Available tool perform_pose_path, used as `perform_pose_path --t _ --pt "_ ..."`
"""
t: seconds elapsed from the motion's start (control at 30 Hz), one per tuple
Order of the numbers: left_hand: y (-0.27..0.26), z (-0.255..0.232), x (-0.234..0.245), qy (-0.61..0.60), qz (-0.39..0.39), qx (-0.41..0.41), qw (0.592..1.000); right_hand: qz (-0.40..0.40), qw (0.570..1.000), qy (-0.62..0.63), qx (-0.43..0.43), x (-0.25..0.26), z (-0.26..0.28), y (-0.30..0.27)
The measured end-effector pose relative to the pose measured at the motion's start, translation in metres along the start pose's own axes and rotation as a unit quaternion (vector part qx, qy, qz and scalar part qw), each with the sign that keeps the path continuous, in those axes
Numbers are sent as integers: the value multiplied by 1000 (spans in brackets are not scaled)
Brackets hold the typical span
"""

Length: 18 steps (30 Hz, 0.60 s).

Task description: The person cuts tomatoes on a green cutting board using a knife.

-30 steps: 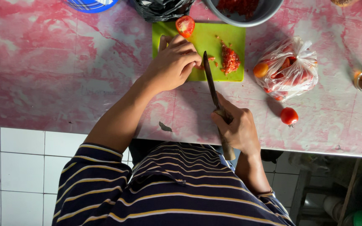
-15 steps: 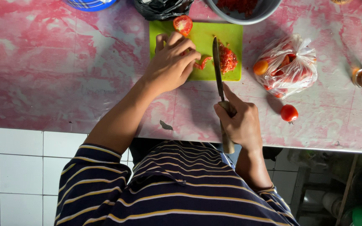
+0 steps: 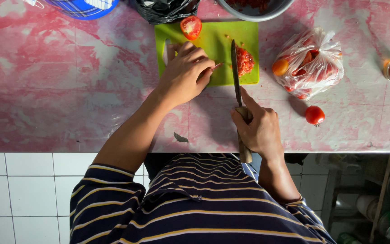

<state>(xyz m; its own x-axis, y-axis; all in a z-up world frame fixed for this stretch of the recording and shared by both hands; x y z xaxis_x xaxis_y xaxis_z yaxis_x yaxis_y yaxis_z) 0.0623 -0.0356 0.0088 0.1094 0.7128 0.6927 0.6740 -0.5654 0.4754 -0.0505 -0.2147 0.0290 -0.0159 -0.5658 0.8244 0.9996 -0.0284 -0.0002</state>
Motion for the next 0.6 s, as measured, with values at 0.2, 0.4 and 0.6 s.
perform_pose_path --t 0.2,0.4,0.6 --pt "-1 1 -1 -24 12 -24 999 -9 998 -31 54 -2 14 2" --pt "-2 -1 1 -31 11 -33 999 4 990 -127 54 -16 19 16" --pt "-1 -1 3 -45 16 -27 998 18 993 -108 47 -5 21 25"
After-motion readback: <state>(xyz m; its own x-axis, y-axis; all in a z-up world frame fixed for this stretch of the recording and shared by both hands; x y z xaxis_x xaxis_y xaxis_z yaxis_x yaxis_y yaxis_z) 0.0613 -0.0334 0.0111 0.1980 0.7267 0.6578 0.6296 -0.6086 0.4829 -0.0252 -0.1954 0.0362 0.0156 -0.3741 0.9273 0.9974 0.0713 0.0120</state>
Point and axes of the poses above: each hand's wrist, its own y-axis towards the middle knuckle, its own x-axis out of the back of the hand, z = x × y, the point moved 6 cm from there along y, towards the middle knuckle, and after that the axes turned 10 degrees about -y, right-handed, at the moved point
